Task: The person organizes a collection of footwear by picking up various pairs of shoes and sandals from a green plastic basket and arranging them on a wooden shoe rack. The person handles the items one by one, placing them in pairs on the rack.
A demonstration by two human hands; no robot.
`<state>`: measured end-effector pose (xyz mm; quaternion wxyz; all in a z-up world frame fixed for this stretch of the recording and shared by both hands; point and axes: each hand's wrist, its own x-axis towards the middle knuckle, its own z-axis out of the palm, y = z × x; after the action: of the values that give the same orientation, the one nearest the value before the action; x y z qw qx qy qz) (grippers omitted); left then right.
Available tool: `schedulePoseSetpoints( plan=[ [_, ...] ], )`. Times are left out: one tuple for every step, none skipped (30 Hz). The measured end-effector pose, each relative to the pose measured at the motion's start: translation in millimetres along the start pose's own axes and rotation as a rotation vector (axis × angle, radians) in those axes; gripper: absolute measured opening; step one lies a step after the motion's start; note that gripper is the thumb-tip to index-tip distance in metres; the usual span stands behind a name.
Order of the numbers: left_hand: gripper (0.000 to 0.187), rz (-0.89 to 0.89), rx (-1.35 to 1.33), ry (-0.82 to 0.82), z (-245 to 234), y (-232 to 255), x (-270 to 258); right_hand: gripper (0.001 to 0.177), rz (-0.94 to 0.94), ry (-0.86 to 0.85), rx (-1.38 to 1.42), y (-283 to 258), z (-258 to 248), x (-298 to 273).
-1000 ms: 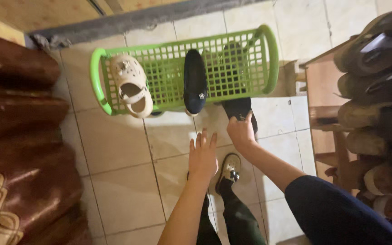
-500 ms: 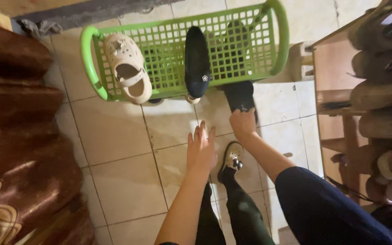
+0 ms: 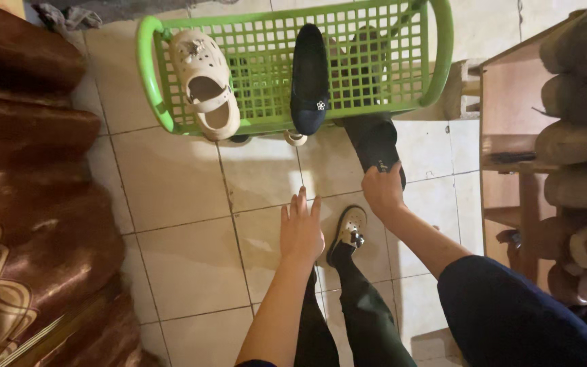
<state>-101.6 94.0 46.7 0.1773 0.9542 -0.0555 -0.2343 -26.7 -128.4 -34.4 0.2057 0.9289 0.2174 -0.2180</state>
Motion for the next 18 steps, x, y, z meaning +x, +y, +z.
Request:
schedulePoseSetpoints(
  plan=[
    [0.072,0.002,0.004,0.010,-2,0,0,0.017,-0.005,0.000,-0.027,-1,-3,0],
    [0.072,0.004,0.008,0.026,-5,0,2,0.019,-0.008,0.003,-0.057,-2,-8,3],
    [0.072,0.005,0.012,0.041,-6,-1,4,0.021,-0.012,0.007,-0.086,-2,-14,3],
    [0.070,0.009,0.032,0.026,-6,-1,7,0.019,-0.015,-0.028,-0.054,-1,-19,2],
    [0.067,0.013,0.053,0.011,-3,-2,11,0.017,-0.019,-0.063,-0.022,-2,-26,-1],
    [0.065,0.015,0.074,-0.008,1,-2,11,0.016,-0.025,-0.099,0.013,-5,-34,-6],
    [0.057,0.046,0.085,0.094,6,-3,15,0.020,-0.023,-0.101,0.041,-9,-42,-12],
    [0.050,0.081,0.095,0.199,8,-3,23,0.026,-0.015,-0.101,0.068,-10,-51,-18],
    [0.042,0.116,0.104,0.304,7,-1,29,0.032,-0.007,-0.101,0.095,-12,-61,-24],
    [0.047,0.154,0.112,0.285,1,3,32,0.033,-0.009,-0.115,0.105,-13,-72,-29],
    [0.052,0.191,0.121,0.266,-10,9,31,0.034,-0.011,-0.129,0.116,-14,-84,-36],
    [0.056,0.226,0.132,0.246,-26,17,28,0.034,-0.014,-0.143,0.129,-15,-98,-43],
    [0.064,0.234,0.159,0.172,-46,27,26,0.032,-0.010,-0.155,0.156,-16,-113,-50],
    [0.073,0.243,0.185,0.098,-67,39,26,0.031,-0.003,-0.169,0.182,-15,-129,-58],
    [0.081,0.250,0.211,0.024,-89,49,25,0.029,0.004,-0.181,0.209,-14,-147,-67],
    [0.079,0.286,0.233,0.018,-110,57,26,0.026,0.008,-0.209,0.238,-9,-165,-75],
    [0.078,0.321,0.255,0.011,-129,63,26,0.024,0.011,-0.236,0.267,-4,-184,-85],
    [0.077,0.356,0.280,0.006,-146,69,27,0.022,0.013,-0.260,0.297,2,-204,-94]
  ],
)
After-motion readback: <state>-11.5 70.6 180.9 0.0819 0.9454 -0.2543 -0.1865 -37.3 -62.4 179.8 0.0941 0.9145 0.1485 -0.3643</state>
